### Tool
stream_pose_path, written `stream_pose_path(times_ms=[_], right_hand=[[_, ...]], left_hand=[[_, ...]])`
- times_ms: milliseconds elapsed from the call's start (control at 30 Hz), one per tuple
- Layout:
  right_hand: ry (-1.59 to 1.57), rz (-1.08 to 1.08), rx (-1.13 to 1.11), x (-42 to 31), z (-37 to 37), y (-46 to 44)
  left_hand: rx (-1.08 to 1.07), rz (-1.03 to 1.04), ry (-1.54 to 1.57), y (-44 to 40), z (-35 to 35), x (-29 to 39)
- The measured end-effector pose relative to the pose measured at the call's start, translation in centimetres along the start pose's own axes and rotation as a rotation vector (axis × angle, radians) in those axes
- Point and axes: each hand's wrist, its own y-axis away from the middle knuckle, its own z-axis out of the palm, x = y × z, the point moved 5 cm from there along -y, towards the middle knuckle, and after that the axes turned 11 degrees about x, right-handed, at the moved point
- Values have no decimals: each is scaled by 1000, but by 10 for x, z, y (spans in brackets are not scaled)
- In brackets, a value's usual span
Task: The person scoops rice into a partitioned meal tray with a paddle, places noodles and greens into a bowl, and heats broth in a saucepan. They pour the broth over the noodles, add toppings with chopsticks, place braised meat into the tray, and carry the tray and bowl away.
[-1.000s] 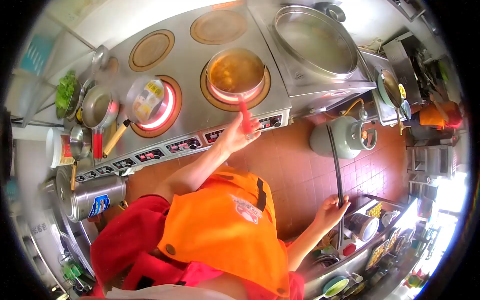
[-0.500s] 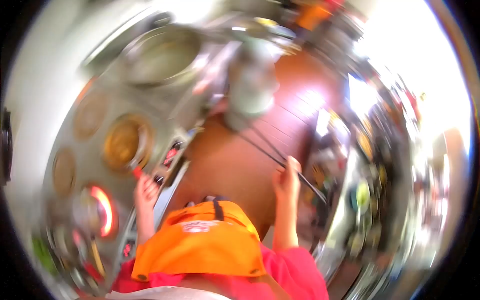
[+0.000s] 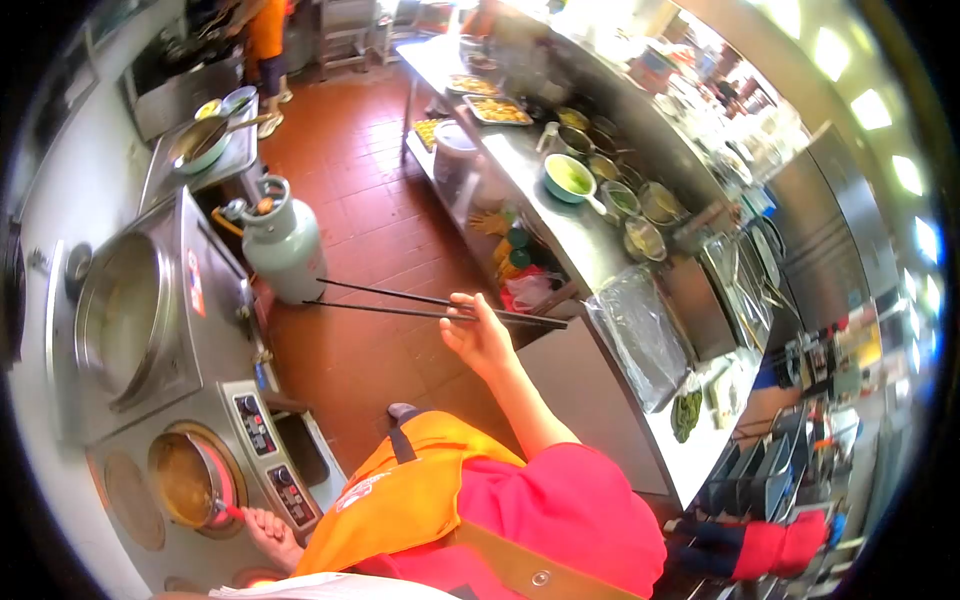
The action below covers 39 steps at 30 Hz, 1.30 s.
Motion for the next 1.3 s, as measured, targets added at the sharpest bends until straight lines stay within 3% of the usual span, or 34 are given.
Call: stream_pose_path(times_ms=[167, 267, 433, 633, 733, 800, 933, 1067, 1300], right_hand=[[-62, -95, 62, -32, -22, -10], [-109, -172, 54, -52, -38, -19], [-16, -264, 212, -106, -69, -36], [-105, -425, 373, -233, -153, -79], [-112, -555, 363, -301, -185, -100], [-112, -624, 364, -335, -190, -102], [-108, -702, 423, -380, -200, -123], [-66, -824, 503, -403, -206, -149], [116, -946, 616, -425, -176, -178]], left_hand=[[2, 140, -214, 12, 38, 8], [-115, 129, -267, 5, 71, -3], [-136, 83, -369, 7, 133, -36], [-237, -158, -214, 20, 255, -155], [-429, -318, -164, 21, 308, -219], [-403, -321, -202, 29, 340, -251], [-407, -422, -371, 45, 411, -306], [-613, -506, -538, 27, 470, -353], [-749, -694, -864, 8, 582, -426]])
